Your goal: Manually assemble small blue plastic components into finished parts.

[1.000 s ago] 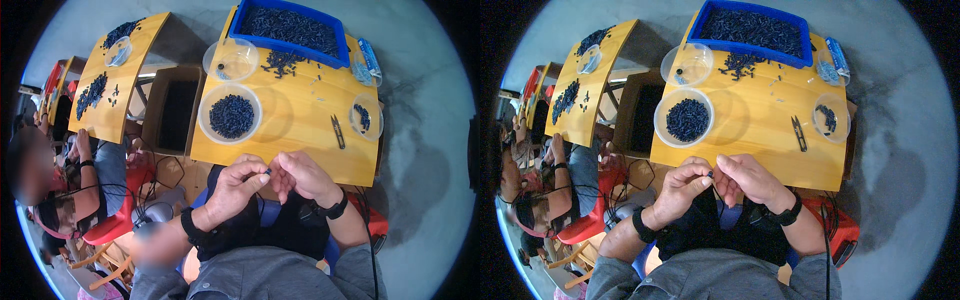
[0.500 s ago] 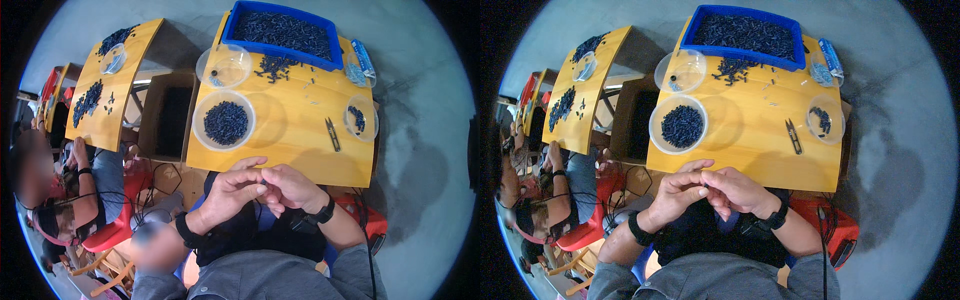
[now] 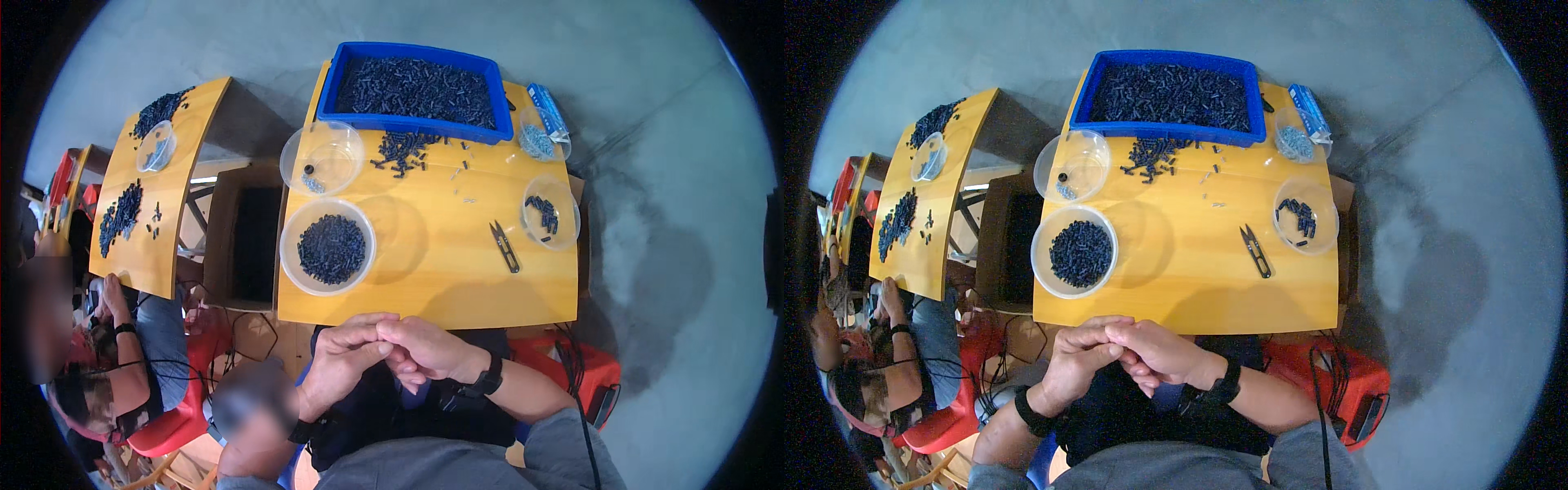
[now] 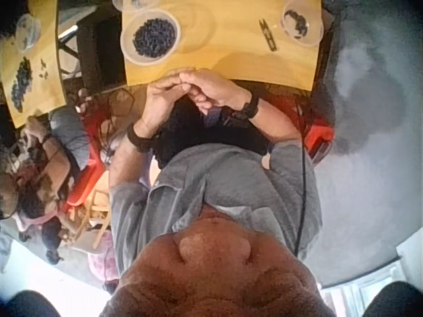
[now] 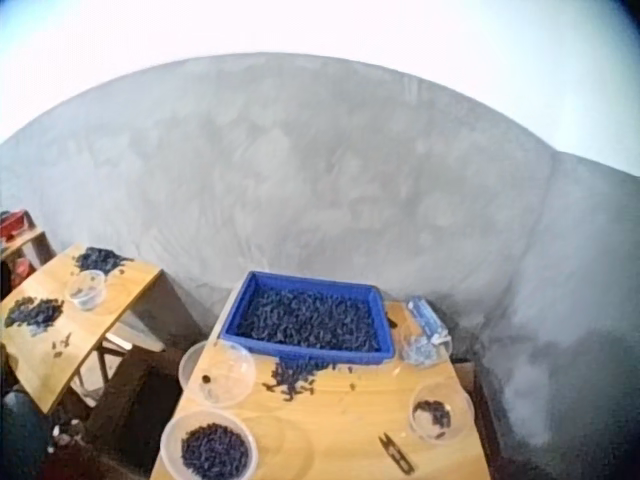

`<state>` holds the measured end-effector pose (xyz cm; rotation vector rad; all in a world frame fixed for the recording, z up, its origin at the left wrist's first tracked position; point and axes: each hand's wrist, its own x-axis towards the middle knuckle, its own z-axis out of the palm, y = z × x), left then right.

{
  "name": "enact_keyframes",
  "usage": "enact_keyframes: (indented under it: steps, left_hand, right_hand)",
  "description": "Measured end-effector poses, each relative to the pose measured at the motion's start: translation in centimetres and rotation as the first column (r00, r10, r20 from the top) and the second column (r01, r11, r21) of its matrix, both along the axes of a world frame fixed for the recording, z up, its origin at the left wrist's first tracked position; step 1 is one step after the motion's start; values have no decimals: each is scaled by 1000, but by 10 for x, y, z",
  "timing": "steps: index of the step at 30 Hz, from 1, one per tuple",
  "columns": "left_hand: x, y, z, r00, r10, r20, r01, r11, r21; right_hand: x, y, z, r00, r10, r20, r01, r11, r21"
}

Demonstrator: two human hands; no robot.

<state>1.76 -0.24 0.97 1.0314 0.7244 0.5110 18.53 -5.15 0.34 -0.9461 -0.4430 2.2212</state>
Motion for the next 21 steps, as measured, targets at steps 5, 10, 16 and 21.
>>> enact_keyframes:
  steps: [5, 10, 16, 21]
  left_hand:
    - [1, 2, -3, 1000, -1, -24, 1, 1000, -4]
    - [5, 4, 6, 994, 19, -107, -28, 996, -84]
    - [2, 8, 14, 990, -45, -134, 2, 952, -307]
    - [5, -1, -5, 994, -40, 97, 64, 965, -255]
  right_hand:
    - [-10, -5, -8, 987, -127, -96, 116, 987, -108]
    - [-24, -10, -15, 965, -245, -94, 223, 954, -200]
    - [-35, -14, -23, 940, -314, -137, 265, 919, -292]
    - [10, -12, 8, 895, -258, 363, 161, 947, 277]
